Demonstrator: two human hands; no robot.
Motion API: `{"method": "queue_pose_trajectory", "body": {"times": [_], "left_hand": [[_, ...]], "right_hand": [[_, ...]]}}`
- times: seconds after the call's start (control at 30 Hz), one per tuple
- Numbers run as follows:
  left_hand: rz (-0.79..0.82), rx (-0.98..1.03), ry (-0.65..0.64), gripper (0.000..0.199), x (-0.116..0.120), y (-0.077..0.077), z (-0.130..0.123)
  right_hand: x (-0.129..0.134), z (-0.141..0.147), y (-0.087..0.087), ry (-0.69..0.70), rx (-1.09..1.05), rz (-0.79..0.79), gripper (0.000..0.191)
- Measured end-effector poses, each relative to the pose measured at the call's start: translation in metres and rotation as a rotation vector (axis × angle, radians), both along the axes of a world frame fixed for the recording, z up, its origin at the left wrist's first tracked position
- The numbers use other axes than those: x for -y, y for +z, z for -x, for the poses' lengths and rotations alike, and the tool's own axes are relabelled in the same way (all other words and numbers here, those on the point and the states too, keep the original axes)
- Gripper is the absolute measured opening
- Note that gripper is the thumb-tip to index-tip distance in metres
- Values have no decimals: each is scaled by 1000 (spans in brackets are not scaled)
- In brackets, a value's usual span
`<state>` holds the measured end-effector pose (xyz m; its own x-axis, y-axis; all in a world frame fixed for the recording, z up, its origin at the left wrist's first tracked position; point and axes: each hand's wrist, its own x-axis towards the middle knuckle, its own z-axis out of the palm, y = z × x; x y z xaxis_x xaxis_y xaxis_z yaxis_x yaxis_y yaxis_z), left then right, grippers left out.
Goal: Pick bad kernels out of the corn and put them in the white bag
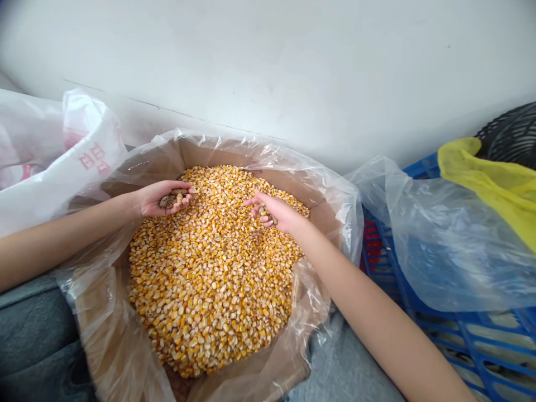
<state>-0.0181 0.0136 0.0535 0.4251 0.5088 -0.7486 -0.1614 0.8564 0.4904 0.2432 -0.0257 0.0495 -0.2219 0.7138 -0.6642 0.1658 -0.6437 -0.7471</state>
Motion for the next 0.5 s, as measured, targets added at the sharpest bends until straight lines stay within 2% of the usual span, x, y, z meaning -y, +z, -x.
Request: {"method": "queue_pose_trajectory", "body": {"times": [0.3,0.5], "left_hand": [[-56,-34,5,12,-1,-1,1],[-50,59,-10,12,-5,-2,6]], "right_hand": [[5,4,-3,65,72,-83,41],[6,6,-2,125,82,-121,35]]}}
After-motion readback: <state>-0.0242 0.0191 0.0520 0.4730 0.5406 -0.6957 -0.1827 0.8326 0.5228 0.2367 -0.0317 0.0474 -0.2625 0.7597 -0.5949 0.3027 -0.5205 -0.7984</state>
